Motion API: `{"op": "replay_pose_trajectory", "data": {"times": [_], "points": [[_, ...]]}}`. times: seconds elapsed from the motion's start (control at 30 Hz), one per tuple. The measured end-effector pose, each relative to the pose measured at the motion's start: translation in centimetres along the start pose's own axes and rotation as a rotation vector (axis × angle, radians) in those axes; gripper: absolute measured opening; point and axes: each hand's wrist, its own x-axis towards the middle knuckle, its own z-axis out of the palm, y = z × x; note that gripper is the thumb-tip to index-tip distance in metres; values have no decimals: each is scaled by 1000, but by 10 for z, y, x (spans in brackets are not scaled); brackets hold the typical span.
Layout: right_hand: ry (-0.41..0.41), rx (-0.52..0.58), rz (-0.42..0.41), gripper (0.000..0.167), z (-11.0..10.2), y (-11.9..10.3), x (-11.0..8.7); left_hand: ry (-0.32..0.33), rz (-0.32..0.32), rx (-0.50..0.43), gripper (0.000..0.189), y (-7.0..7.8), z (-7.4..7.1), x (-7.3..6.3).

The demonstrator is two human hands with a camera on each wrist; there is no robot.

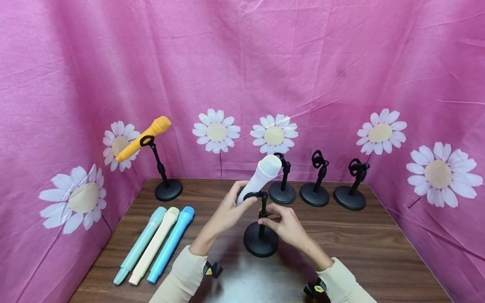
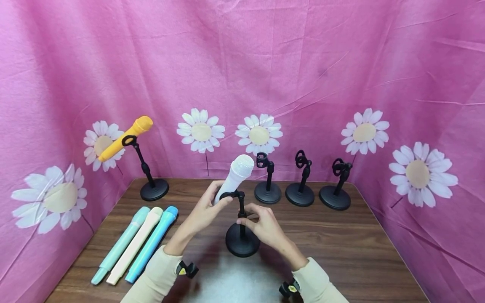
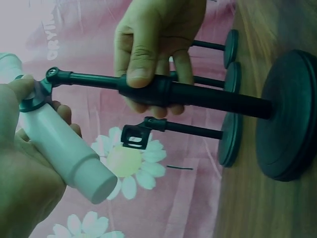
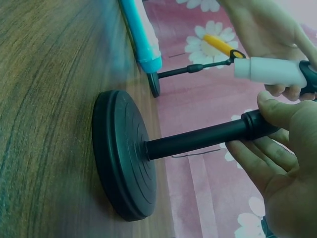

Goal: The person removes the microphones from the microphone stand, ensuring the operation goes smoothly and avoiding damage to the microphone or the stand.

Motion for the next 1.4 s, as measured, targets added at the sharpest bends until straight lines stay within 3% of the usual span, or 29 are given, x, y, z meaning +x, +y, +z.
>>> {"op": "replay_pose_trajectory", "data": {"times": [0.37, 0.63, 1.07, 1.27, 1.4], "points": [[-3, -14, 61, 21, -1, -3, -2, 15, -17, -119, 45, -14, 13, -6], [2, 13, 37, 22, -1, 0, -1, 17, -18, -194, 49, -25, 22, -9], [19, 18, 19, 24, 1, 4, -1, 28, 55, -423, 40, -36, 40, -12], [24, 5, 23, 24, 0, 4, 0, 26, 115, -468, 26, -37, 44, -12], [23, 1, 28, 24, 0, 4, 0, 38, 119, -490, 26, -37, 46, -12]]}}
